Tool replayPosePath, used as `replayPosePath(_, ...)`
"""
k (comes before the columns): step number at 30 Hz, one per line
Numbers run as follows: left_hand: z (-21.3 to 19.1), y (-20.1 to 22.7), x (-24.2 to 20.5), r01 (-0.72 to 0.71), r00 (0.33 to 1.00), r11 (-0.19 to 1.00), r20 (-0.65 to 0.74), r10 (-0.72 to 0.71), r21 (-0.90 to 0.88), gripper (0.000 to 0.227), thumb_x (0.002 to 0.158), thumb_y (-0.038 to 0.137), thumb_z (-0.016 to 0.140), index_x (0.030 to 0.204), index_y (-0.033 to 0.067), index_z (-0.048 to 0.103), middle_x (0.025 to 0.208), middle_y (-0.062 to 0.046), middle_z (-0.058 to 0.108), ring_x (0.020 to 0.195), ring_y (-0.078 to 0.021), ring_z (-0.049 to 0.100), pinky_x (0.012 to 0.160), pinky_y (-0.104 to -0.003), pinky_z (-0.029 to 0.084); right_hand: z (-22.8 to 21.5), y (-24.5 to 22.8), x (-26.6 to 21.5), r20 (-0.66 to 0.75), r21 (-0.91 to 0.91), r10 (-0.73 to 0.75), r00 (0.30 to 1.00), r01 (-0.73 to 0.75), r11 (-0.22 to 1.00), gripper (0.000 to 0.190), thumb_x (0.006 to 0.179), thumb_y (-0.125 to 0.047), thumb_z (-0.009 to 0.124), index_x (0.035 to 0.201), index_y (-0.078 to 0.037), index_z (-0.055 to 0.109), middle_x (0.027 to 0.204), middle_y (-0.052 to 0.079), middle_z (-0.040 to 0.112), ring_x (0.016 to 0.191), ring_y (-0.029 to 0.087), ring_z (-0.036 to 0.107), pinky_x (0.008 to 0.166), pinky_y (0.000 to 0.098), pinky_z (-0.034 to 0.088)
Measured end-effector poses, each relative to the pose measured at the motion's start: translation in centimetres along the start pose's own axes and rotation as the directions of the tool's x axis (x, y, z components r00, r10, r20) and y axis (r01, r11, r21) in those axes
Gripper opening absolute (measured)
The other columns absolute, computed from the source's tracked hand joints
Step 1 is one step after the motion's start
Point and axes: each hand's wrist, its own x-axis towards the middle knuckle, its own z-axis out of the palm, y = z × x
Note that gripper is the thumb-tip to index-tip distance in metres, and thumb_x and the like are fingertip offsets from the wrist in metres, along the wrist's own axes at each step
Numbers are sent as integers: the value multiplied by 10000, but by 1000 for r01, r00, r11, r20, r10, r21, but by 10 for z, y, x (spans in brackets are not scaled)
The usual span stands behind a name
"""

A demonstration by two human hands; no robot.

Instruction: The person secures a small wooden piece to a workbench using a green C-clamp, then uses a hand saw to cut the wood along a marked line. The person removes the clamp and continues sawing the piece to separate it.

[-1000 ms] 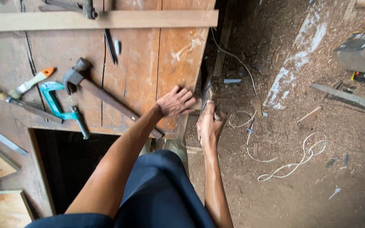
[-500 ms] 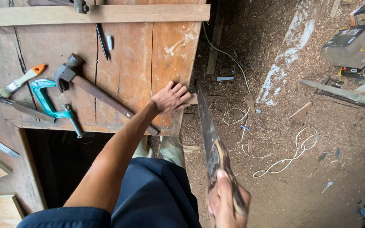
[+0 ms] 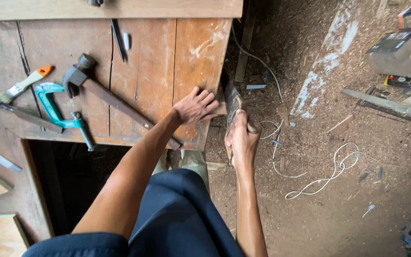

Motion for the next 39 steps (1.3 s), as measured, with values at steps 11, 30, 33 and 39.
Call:
replayPosePath(11, 14, -1, 7, 23, 996, 1000, 83, -22, -3, 522, 1071, 591, 337, 1217, 121, 508, 1068, -77, 507, 1014, -229, 495, 926, -447, 423, -71, -63, -168, 3, -127, -75, 997, 75, 989, 475, 1018, -271, 568, 583, -116, 459, 450, -21, 390, 299, 92, 370, 244, 297, 364)
replayPosePath(30, 3, 2, 4, 4, 999, 1000, 36, -5, 17, 488, 1077, 571, 332, 1184, 128, 506, 1038, -75, 500, 997, -232, 510, 914, -442, 433, -69, -62, -150, -4, -156, 62, 998, -62, 986, 456, 1022, -257, 566, 608, -97, 460, 464, -15, 382, 321, 94, 336, 273, 305, 308)
replayPosePath(33, 2, -2, 9, 9, 1000, 1000, 18, -10, 29, 509, 1038, 584, 320, 1194, 136, 503, 1039, -73, 501, 1003, -226, 507, 907, -443, 430, -67, -89, -173, -110, -197, 196, 974, -215, 957, 310, 905, -226, 534, 659, -67, 636, 405, 18, 369, 263, 130, 328, 228, 348, 322)
replayPosePath(39, 8, -1, 1, -21, 997, 998, 71, 17, 66, 539, 1060, 594, 327, 1208, 114, 523, 1063, -80, 512, 1006, -230, 506, 920, -442, 420, 4, -15, -24, 31, -271, -16, 999, 23, 962, 415, 1010, -312, 510, 660, -90, 526, 475, -22, 474, 321, 95, 423, 270, 267, 350)
